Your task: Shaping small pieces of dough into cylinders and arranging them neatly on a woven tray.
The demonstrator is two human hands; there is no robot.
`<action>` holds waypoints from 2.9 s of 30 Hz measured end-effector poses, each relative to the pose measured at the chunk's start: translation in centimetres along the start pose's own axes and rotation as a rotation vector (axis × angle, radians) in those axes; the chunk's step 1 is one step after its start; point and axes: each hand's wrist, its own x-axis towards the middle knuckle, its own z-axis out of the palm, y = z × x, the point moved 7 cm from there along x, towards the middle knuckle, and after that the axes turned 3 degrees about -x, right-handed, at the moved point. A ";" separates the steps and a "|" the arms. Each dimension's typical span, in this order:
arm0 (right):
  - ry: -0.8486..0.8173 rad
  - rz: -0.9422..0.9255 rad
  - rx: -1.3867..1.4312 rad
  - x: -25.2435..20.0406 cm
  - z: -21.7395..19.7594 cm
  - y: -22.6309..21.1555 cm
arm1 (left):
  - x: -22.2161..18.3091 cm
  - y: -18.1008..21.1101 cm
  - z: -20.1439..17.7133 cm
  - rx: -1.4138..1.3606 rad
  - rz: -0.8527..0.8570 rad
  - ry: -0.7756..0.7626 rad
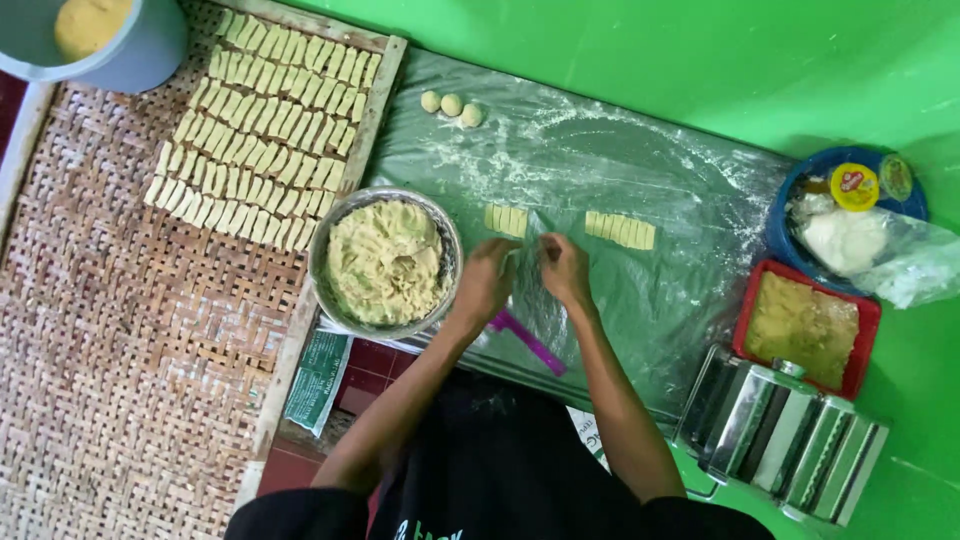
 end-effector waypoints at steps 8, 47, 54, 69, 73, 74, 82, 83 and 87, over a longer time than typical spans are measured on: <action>-0.091 -0.076 -0.180 5.8 4.2 1.2 | 5.9 0.0 3.4 0.395 0.150 0.023; -0.135 0.142 0.392 6.1 3.7 4.8 | 9.6 -7.2 5.8 0.349 0.186 -0.110; -0.121 0.196 0.412 6.0 2.7 3.4 | 6.1 -0.6 0.5 -0.034 0.108 -0.127; 0.011 0.341 0.854 -0.5 -1.1 -4.2 | -2.6 1.4 -7.3 -0.971 -0.310 0.046; -0.133 0.244 0.803 -3.7 2.3 -13.9 | -7.9 -2.9 -11.5 -1.036 -0.419 -0.021; -0.195 0.210 0.792 -4.5 3.7 -16.1 | -9.0 -4.5 -12.0 -1.091 -0.426 -0.090; -0.506 0.092 0.504 -6.2 20.3 -25.8 | -14.8 -14.4 -26.5 -0.820 -0.633 0.218; -0.576 0.086 0.481 -6.7 22.2 -27.0 | -15.2 -14.9 -28.8 -0.722 -0.615 0.273; -0.660 -0.062 0.292 -6.5 26.7 -32.2 | -16.3 -22.0 -30.0 -0.571 -0.643 0.349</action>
